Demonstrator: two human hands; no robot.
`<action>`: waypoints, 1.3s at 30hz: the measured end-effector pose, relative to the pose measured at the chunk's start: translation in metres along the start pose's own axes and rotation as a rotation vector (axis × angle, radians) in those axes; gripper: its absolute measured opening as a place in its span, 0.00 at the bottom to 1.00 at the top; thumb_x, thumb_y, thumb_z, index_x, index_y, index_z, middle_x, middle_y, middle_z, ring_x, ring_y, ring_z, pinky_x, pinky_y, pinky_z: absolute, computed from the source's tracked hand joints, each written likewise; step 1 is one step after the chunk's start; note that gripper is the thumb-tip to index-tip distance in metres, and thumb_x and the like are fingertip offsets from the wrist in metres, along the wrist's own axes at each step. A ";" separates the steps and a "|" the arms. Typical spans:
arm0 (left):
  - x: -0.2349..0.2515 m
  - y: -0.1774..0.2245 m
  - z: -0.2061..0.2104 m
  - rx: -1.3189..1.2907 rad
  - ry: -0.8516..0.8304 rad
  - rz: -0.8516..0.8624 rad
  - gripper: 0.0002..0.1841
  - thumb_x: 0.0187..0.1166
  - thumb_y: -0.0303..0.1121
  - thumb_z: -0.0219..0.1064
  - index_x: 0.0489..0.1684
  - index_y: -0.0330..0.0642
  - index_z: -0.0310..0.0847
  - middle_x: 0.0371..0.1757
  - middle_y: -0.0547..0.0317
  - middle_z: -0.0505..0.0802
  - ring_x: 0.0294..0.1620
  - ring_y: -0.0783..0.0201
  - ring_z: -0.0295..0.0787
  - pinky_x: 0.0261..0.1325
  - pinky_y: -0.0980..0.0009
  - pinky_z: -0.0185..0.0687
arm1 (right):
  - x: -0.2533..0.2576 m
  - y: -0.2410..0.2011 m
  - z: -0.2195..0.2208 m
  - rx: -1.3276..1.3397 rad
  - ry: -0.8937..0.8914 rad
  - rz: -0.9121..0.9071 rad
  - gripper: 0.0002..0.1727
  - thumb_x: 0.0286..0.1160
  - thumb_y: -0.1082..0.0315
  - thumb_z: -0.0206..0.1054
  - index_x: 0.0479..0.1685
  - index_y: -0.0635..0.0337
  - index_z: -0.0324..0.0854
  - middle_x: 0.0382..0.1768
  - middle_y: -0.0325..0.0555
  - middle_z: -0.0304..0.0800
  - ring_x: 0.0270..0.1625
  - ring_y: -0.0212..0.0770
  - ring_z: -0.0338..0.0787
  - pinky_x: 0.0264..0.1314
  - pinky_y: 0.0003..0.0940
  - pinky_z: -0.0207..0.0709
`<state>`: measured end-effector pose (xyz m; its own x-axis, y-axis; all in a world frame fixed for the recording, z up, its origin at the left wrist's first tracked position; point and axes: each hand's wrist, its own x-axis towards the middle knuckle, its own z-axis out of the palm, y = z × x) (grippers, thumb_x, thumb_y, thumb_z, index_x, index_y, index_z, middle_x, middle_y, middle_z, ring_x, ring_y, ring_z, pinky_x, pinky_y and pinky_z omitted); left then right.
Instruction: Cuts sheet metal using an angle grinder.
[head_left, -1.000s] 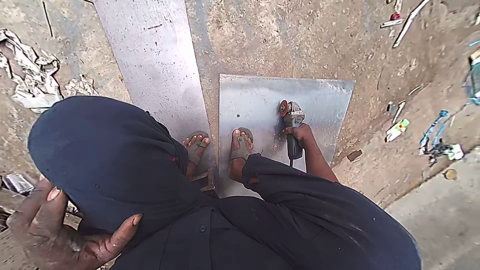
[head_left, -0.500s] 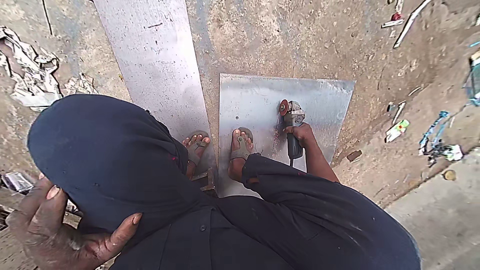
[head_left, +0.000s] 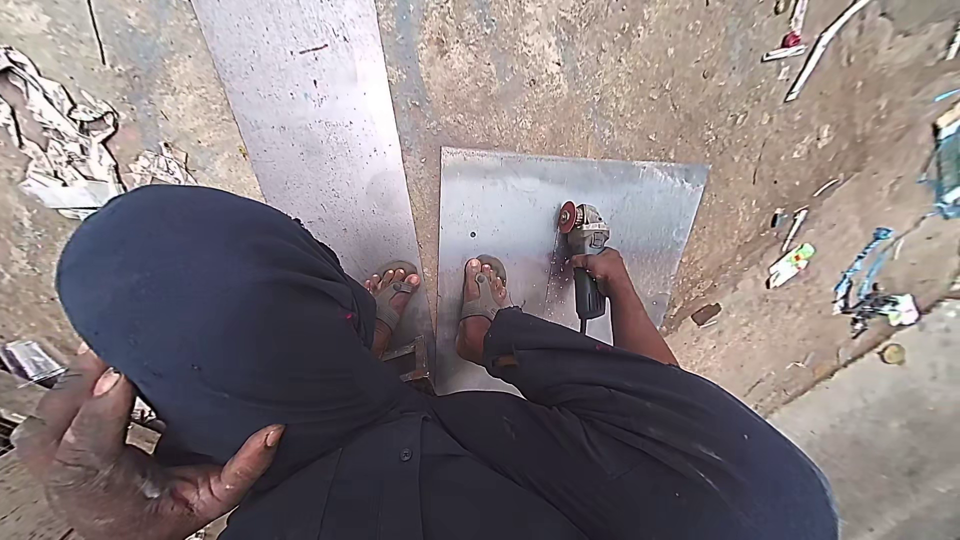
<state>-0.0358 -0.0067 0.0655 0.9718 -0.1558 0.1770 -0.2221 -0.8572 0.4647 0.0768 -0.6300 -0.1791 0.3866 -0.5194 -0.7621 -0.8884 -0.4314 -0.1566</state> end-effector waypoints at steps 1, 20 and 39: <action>0.000 0.000 0.000 -0.001 0.002 0.001 0.57 0.56 0.67 0.77 0.91 0.55 0.55 0.87 0.51 0.70 0.88 0.48 0.65 0.84 0.45 0.66 | 0.000 0.000 0.000 -0.004 0.007 -0.007 0.26 0.53 0.62 0.85 0.49 0.69 0.84 0.40 0.62 0.91 0.40 0.57 0.91 0.47 0.62 0.84; -0.001 -0.002 -0.001 0.018 -0.015 -0.002 0.59 0.56 0.67 0.77 0.93 0.55 0.52 0.90 0.50 0.67 0.90 0.46 0.61 0.87 0.43 0.63 | 0.010 -0.003 0.001 0.063 0.018 -0.007 0.30 0.47 0.62 0.87 0.50 0.68 0.83 0.40 0.61 0.91 0.40 0.56 0.92 0.46 0.61 0.85; -0.005 -0.006 0.000 0.010 0.009 -0.009 0.58 0.55 0.67 0.77 0.93 0.57 0.53 0.88 0.51 0.68 0.89 0.47 0.63 0.85 0.44 0.64 | 0.011 -0.004 0.000 0.037 0.023 0.012 0.30 0.48 0.62 0.87 0.50 0.69 0.83 0.40 0.62 0.91 0.39 0.57 0.92 0.46 0.62 0.85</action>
<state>-0.0389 -0.0006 0.0622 0.9731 -0.1437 0.1804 -0.2123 -0.8634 0.4576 0.0846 -0.6335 -0.1870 0.3809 -0.5413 -0.7496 -0.9015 -0.3974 -0.1712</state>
